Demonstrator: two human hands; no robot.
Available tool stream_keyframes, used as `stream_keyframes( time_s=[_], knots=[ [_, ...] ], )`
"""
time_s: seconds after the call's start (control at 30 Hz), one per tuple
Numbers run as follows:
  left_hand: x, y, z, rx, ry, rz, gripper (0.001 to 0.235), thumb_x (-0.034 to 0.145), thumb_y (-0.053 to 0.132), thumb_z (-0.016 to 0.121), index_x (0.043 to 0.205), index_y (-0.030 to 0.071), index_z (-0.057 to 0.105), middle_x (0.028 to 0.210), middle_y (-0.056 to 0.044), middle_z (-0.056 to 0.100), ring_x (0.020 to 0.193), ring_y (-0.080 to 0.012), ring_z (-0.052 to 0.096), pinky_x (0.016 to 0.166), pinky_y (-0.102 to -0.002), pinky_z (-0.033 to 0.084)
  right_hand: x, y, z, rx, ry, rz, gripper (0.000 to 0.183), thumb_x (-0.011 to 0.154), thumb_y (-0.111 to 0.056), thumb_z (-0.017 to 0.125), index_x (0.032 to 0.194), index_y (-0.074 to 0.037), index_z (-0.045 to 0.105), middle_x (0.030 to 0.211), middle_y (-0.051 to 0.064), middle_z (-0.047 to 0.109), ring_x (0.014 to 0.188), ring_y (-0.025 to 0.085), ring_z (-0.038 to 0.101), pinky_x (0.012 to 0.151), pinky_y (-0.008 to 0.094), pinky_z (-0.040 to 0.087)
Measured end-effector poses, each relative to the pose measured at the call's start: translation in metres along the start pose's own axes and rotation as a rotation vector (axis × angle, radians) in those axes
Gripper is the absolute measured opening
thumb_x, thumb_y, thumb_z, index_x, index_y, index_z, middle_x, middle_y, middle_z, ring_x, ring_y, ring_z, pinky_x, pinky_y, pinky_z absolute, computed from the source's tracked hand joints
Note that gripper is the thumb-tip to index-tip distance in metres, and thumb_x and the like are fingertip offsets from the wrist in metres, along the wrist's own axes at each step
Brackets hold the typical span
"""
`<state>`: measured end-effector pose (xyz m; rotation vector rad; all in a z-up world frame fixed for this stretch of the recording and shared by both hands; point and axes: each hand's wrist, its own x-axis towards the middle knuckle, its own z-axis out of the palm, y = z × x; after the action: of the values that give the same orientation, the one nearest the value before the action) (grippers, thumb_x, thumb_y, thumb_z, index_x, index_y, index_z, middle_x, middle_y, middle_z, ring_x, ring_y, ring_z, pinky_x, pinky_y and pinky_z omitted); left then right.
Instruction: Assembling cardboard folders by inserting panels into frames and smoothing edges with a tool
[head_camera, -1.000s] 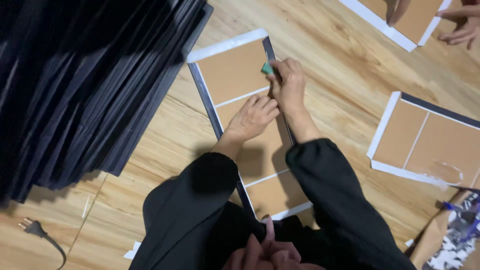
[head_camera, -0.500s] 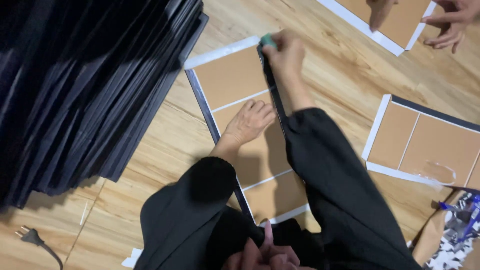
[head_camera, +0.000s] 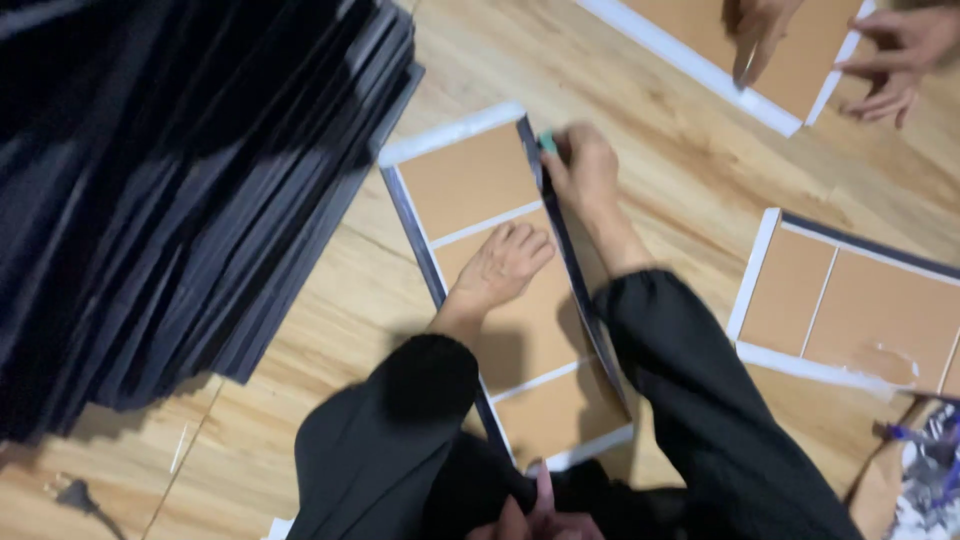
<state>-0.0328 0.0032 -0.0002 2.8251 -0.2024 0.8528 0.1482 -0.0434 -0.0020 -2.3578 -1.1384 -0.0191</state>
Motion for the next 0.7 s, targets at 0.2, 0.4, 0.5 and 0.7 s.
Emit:
stream_keyframes(
  time_s=[0.2,0.4,0.5,0.7],
  knots=[
    [-0.003,0.001,0.008,-0.013,-0.014,0.001,0.011,0.087,0.017,0.035,0.083,0.014,0.045,0.079,-0.003,0.038,0.078,-0.0213,0.042,0.069,-0.032,0.036,0.020,-0.006,0.019,0.148,0.172,0.020,0.025,0.066,-0.016,0.079,0.085,-0.010,0.063,0.074,0.009,0.055,0.075,0.032,0.058,0.068,0.039,0.048],
    [-0.004,0.002,0.000,-0.040,-0.029,-0.001,0.011,0.086,0.020,0.035,0.080,0.015,0.043,0.079,-0.002,0.037,0.079,-0.0218,0.042,0.070,-0.034,0.035,-0.010,-0.032,-0.007,0.040,-0.070,-0.054,0.018,0.072,-0.012,0.072,0.084,-0.006,0.060,0.074,0.012,0.052,0.074,0.034,0.055,0.067,0.044,0.046],
    [-0.001,0.000,0.006,-0.023,-0.036,0.000,0.010,0.085,0.018,0.038,0.089,0.014,0.047,0.086,-0.003,0.041,0.082,-0.0219,0.043,0.070,-0.033,0.037,0.004,-0.013,-0.011,0.119,-0.318,0.108,0.025,0.062,-0.020,0.078,0.081,-0.014,0.062,0.071,0.003,0.058,0.075,0.028,0.061,0.068,0.041,0.048],
    [-0.009,-0.002,0.013,0.063,-0.104,-0.108,0.040,0.066,0.022,0.059,0.105,0.018,0.050,0.103,-0.003,0.043,0.094,-0.0232,0.043,0.079,-0.038,0.038,-0.034,-0.013,-0.017,0.010,-0.171,-0.040,0.019,0.070,-0.011,0.072,0.083,-0.009,0.060,0.076,0.012,0.055,0.079,0.034,0.057,0.070,0.046,0.045]
  ],
)
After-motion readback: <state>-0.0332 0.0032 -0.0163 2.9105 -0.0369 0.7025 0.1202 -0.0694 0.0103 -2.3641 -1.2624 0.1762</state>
